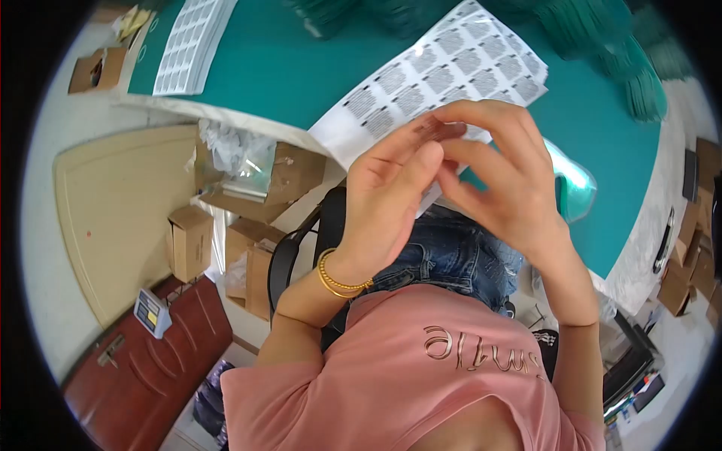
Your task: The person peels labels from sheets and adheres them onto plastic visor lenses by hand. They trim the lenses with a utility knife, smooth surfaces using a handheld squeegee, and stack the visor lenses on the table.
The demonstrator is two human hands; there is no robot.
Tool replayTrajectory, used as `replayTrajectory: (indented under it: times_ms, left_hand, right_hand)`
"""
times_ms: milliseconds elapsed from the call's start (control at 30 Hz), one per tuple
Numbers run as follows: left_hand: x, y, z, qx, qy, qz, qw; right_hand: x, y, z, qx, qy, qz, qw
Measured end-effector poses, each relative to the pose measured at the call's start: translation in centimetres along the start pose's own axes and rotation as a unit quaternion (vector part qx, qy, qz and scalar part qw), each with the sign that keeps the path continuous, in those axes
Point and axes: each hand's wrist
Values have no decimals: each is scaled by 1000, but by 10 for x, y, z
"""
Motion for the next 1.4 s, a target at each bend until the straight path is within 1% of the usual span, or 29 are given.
replayTrajectory:
  times_ms: [33,67,133,167,233,267,333,367,400,467,500,567,600,633,700,733,800,833,900,933,1000,1067,1133,1167,1233,1267,1300,1367,1400]
  left_hand:
    - [-5,4,-2,22,-25,-23,999]
    - [-7,10,-1,-15,-42,-4,999]
    - [-9,15,-6,-21,-58,-27,998]
    - [-9,19,-9,-29,-69,-39,996]
    - [-8,30,-13,-76,-60,-62,993]
    - [-8,35,-17,-101,-55,-76,990]
    - [-7,45,-27,-142,-47,-114,982]
    - [-7,49,-32,-157,-45,-133,978]
    - [-7,50,-30,-190,-68,-179,963]
    - [-8,56,-40,-192,-82,-218,953]
    - [-8,58,-40,-232,-68,-214,946]
    - [-14,56,-42,-306,-10,-193,932]
    - [-17,55,-42,-347,16,-173,922]
    - [-20,54,-43,-357,31,-157,920]
    - [-24,60,-44,-368,61,-121,920]
    - [-26,62,-46,-368,58,-128,919]
    - [-27,65,-48,-408,111,-116,899]
    - [-28,66,-50,-408,110,-121,898]
    - [-28,68,-54,-427,133,-105,888]
    - [-29,69,-56,-426,132,-106,889]
    - [-30,70,-62,-452,159,-116,870]
    - [-31,72,-66,-439,153,-118,877]
    - [-34,74,-66,-405,153,-164,887]
    - [-38,76,-64,-405,152,-163,886]
    - [-47,81,-57,-396,190,-265,858]
    - [-49,79,-62,-396,195,-298,846]
    - [-50,80,-61,-397,196,-296,846]
    - [-52,84,-58,-480,243,-313,783]
    - [-52,85,-59,-480,240,-319,781]
  right_hand:
    - [3,-7,-5,42,-12,0,999]
    - [10,-20,-10,46,19,-2,999]
    - [27,-40,-17,-47,133,80,987]
    - [37,-47,-16,-114,207,138,962]
    - [46,-54,-17,-119,297,158,934]
    - [49,-57,-19,-126,333,147,923]
    - [63,-57,-14,-116,303,136,936]
    - [67,-58,-17,-142,309,161,926]
    - [75,-62,-19,-133,316,171,924]
    - [94,-74,-22,-93,323,193,922]
    - [102,-82,-23,-67,319,216,920]
    - [118,-100,-30,-34,372,256,891]
    - [125,-109,-32,29,394,237,887]
    - [125,-111,-35,32,399,242,884]
    - [119,-111,-41,-38,489,195,849]
    - [115,-105,-39,-71,464,183,864]
    - [103,-99,-33,-126,508,181,833]
    - [105,-95,-24,-136,539,210,805]
    - [113,-95,-3,-102,529,236,809]
    - [112,-98,1,-89,543,239,800]
    - [115,-100,5,-91,550,242,794]
    - [112,-103,3,-93,556,246,789]
    - [103,-108,-7,-158,548,167,804]
    - [99,-110,-10,-171,551,132,806]
    - [97,-111,-12,-164,548,123,811]
    - [97,-112,-12,-156,544,114,817]
    - [97,-113,-13,-157,543,113,817]
    - [99,-115,-15,-142,541,134,818]
    - [100,-116,-16,-142,541,135,818]
Point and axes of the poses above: each hand's wrist, its own x-axis away from the middle knuckle, its own y-axis out of the palm, z = x × y, and after that the axes turned 13 degrees about -x, right-handed
